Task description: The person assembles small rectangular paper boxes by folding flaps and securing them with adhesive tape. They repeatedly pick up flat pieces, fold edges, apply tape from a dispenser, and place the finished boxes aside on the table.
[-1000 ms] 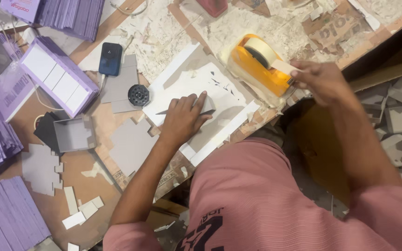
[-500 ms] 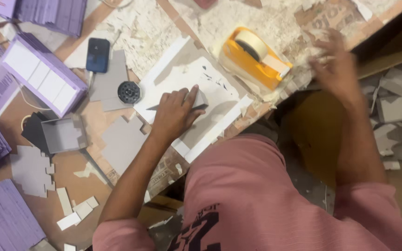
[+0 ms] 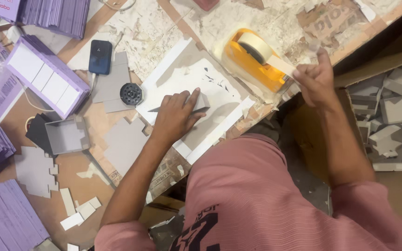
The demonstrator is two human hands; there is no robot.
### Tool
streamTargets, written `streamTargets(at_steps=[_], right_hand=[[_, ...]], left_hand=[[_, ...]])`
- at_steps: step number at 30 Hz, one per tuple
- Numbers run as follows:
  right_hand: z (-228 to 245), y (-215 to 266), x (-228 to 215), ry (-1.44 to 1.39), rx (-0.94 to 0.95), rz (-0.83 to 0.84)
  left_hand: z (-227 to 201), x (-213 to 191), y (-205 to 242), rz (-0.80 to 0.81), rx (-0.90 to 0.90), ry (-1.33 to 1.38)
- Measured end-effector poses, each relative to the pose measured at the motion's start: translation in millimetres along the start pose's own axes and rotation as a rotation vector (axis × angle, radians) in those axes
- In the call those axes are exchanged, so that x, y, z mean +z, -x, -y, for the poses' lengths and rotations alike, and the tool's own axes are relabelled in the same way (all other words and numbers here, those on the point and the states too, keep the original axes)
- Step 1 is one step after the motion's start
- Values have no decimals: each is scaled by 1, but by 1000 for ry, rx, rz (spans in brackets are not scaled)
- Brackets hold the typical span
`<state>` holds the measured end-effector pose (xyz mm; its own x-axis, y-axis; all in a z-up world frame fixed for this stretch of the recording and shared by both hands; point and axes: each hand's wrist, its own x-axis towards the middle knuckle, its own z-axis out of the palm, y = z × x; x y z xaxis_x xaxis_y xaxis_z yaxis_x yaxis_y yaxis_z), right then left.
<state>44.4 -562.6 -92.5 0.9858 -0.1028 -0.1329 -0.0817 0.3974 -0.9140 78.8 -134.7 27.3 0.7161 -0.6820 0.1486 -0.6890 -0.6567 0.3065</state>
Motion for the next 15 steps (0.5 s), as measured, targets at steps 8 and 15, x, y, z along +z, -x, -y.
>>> streamTargets(at_steps=[8,15], right_hand=[[32,17,-48,1282,-261,-9],[59,38,9,991,-326,-119]], left_hand=[[0,-2,3,34,-5,2],[0,3,1,-6,-3,10]])
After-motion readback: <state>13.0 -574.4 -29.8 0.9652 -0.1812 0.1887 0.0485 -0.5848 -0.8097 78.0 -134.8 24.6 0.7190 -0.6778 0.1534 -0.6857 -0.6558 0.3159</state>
